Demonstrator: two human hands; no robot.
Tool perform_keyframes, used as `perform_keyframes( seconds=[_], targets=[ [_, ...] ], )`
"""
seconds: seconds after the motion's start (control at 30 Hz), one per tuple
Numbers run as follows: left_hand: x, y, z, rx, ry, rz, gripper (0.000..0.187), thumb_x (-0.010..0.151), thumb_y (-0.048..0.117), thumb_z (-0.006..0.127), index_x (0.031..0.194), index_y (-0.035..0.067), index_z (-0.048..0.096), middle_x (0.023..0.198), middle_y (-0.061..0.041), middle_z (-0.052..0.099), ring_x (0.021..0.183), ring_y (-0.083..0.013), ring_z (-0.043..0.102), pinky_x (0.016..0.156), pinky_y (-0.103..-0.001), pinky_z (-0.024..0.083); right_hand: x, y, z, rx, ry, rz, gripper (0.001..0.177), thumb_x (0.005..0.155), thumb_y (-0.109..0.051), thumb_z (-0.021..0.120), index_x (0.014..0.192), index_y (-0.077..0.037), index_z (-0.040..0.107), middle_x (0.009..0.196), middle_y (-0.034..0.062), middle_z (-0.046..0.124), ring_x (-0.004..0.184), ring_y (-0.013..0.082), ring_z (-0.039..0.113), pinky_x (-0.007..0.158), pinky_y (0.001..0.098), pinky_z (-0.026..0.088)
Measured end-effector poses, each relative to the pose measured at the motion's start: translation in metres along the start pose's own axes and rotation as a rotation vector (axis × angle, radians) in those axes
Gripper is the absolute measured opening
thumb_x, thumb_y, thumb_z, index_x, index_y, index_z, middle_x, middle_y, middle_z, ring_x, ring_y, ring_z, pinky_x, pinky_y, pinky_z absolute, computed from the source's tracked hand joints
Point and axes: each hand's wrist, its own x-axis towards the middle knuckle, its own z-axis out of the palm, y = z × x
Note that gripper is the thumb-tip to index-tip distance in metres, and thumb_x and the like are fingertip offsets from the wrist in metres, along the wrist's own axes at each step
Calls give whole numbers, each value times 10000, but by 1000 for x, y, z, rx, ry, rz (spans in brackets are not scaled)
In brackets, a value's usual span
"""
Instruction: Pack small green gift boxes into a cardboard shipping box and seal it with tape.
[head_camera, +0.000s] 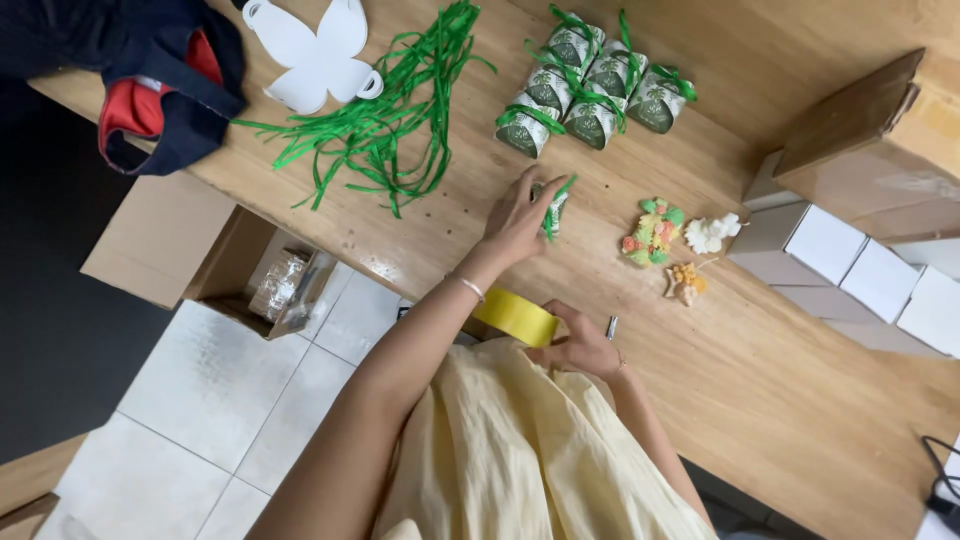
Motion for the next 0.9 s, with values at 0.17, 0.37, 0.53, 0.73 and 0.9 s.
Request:
perform_keyframes(
  seconds=[0.17,0.37,0.53,0.73,0.9],
  targets=[
    [57,-50,60,379,-68,172,1164,585,171,918,1571,244,304,1443,-103,469,1357,-307,489,1111,-582,366,14,74,-29,341,214,-399,540,834,-148,760,1328,-49,564,1193,106,675,1082,238,647,892,430,541],
    [65,-15,23,251,-63,-30,1084,606,363,960,1472,169,337,1395,-166,487,1310,-362,507,1063,-534,424,4,42,-48,651,428,-338,341,967,-251,579,1291,-152,539,1185,21,649,1069,160,655,871,414,597],
    [110,-13,49,194,236,30,1091,598,410,965,1449,132,341,1317,-258,484,1141,-421,567,883,-476,540,25,34,-63,442,481,-347,232,990,-212,636,1180,-93,577,1110,29,647,1007,145,648,870,384,600],
    [129,-9,47,417,248,98,958,678,255,875,1490,181,372,1360,-159,504,1134,-296,603,782,-394,580,39,26,-50,338,478,-372,222,973,-211,684,1125,-79,590,1061,10,679,966,101,660,820,294,577],
    [51,-4,-18,118,553,200,437,892,155,747,1289,162,566,1167,-66,616,1045,-267,635,836,-437,539,53,23,-33,-381,745,-691,308,849,-157,819,1056,-33,628,1049,132,681,947,272,672,831,381,538]
  ],
)
